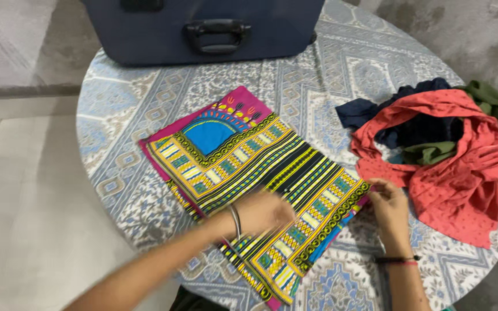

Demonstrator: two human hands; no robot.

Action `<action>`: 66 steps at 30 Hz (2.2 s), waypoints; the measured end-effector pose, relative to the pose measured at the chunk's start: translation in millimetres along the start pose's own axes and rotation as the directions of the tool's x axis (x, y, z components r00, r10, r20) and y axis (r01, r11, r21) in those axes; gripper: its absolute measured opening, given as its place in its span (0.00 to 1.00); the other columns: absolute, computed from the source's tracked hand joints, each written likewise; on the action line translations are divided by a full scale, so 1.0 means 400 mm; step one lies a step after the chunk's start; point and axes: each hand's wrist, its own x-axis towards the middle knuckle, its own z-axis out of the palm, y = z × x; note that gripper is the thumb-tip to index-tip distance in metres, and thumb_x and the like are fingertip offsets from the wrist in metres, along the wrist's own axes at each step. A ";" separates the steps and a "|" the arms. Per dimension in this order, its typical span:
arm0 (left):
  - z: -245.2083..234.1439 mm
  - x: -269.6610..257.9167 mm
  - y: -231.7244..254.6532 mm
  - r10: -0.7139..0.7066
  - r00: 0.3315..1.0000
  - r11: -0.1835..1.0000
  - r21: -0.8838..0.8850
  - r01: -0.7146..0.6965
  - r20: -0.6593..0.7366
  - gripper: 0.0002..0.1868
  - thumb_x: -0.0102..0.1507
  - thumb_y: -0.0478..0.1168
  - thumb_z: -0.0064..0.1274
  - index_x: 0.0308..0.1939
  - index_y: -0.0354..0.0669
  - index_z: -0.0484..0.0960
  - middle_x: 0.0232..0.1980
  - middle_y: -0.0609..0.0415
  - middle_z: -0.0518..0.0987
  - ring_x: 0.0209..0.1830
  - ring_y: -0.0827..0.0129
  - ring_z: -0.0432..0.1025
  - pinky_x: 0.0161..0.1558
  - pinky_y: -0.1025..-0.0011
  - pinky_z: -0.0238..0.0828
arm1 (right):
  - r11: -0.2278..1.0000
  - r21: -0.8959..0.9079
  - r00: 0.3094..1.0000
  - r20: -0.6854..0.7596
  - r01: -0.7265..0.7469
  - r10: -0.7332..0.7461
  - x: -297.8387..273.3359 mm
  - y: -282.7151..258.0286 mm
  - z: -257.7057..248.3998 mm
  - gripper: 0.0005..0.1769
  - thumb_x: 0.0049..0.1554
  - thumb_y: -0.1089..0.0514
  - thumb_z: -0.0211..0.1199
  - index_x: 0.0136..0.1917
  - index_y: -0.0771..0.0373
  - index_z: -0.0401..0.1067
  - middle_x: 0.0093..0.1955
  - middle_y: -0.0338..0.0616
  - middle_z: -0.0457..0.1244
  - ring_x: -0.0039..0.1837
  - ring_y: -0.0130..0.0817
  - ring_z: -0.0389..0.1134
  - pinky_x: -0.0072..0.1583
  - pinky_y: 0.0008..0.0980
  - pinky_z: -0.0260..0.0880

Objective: The person picks up a garment from a pile on a table, spreads it flat, and performs a series of folds to reduce it into a small rectangle before placing it into a nearby suitcase.

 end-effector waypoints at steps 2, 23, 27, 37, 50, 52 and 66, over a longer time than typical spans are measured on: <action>-0.143 0.123 -0.100 -0.001 0.956 0.997 0.078 0.025 -0.294 0.12 0.64 0.49 0.52 0.40 0.50 0.87 0.40 0.51 0.87 0.42 0.59 0.82 0.47 0.60 0.77 | 0.995 -0.100 1.000 0.012 -0.007 0.008 -0.001 0.005 -0.002 0.14 0.60 0.68 0.59 0.59 0.67 0.74 0.49 0.38 0.69 0.50 0.23 0.68 0.53 0.22 0.69; -0.618 0.388 -0.571 -0.372 0.810 0.894 0.060 0.444 -0.454 0.25 0.52 0.56 0.66 0.45 0.43 0.90 0.41 0.45 0.87 0.42 0.58 0.81 0.51 0.62 0.74 | 0.735 -0.667 0.985 0.002 -0.126 0.170 0.076 -0.086 -0.009 0.18 0.53 0.57 0.70 0.56 0.61 0.81 0.26 0.45 0.68 0.28 0.26 0.62 0.34 0.31 0.62; -0.680 0.365 -0.594 -0.340 0.755 0.935 -0.118 0.334 -0.561 0.23 0.55 0.53 0.67 0.45 0.40 0.89 0.38 0.46 0.86 0.37 0.60 0.80 0.44 0.63 0.74 | 0.683 -0.730 0.999 0.031 0.028 -0.007 0.188 -0.126 0.005 0.14 0.55 0.57 0.69 0.53 0.61 0.81 0.34 0.49 0.71 0.32 0.32 0.70 0.38 0.33 0.69; -0.765 0.328 -0.673 -0.309 0.453 0.877 -0.066 0.476 -0.837 0.18 0.62 0.52 0.64 0.46 0.43 0.88 0.43 0.42 0.86 0.43 0.52 0.82 0.48 0.59 0.75 | 0.472 -0.797 0.862 0.115 0.377 -0.494 0.627 -0.103 0.179 0.09 0.57 0.62 0.65 0.49 0.66 0.81 0.45 0.60 0.70 0.47 0.55 0.73 0.52 0.46 0.74; -0.625 0.041 -0.649 -0.435 0.643 0.810 0.038 0.585 -0.630 0.39 0.59 0.48 0.62 0.71 0.42 0.64 0.47 0.39 0.86 0.50 0.50 0.80 0.57 0.58 0.74 | 0.468 -0.667 0.806 0.555 0.580 -0.208 0.101 -0.233 0.327 0.29 0.56 0.44 0.63 0.68 0.57 0.69 0.74 0.53 0.57 0.74 0.53 0.58 0.71 0.51 0.55; -0.571 -0.041 -0.616 -0.214 0.747 0.921 0.124 0.369 -0.629 0.45 0.57 0.41 0.63 0.74 0.40 0.58 0.56 0.34 0.77 0.53 0.47 0.75 0.54 0.56 0.71 | 0.435 -0.620 0.748 0.619 0.653 -0.241 0.019 -0.239 0.306 0.31 0.55 0.45 0.63 0.68 0.58 0.68 0.75 0.53 0.57 0.75 0.54 0.57 0.71 0.52 0.52; -0.422 -0.241 -0.446 -0.455 0.648 0.868 -0.143 0.475 -0.611 0.16 0.62 0.43 0.59 0.49 0.38 0.82 0.32 0.45 0.85 0.25 0.63 0.81 0.33 0.67 0.78 | 0.544 -0.607 0.794 0.572 0.580 -0.209 -0.138 -0.239 0.168 0.25 0.55 0.61 0.60 0.66 0.60 0.70 0.71 0.52 0.62 0.73 0.49 0.62 0.69 0.41 0.64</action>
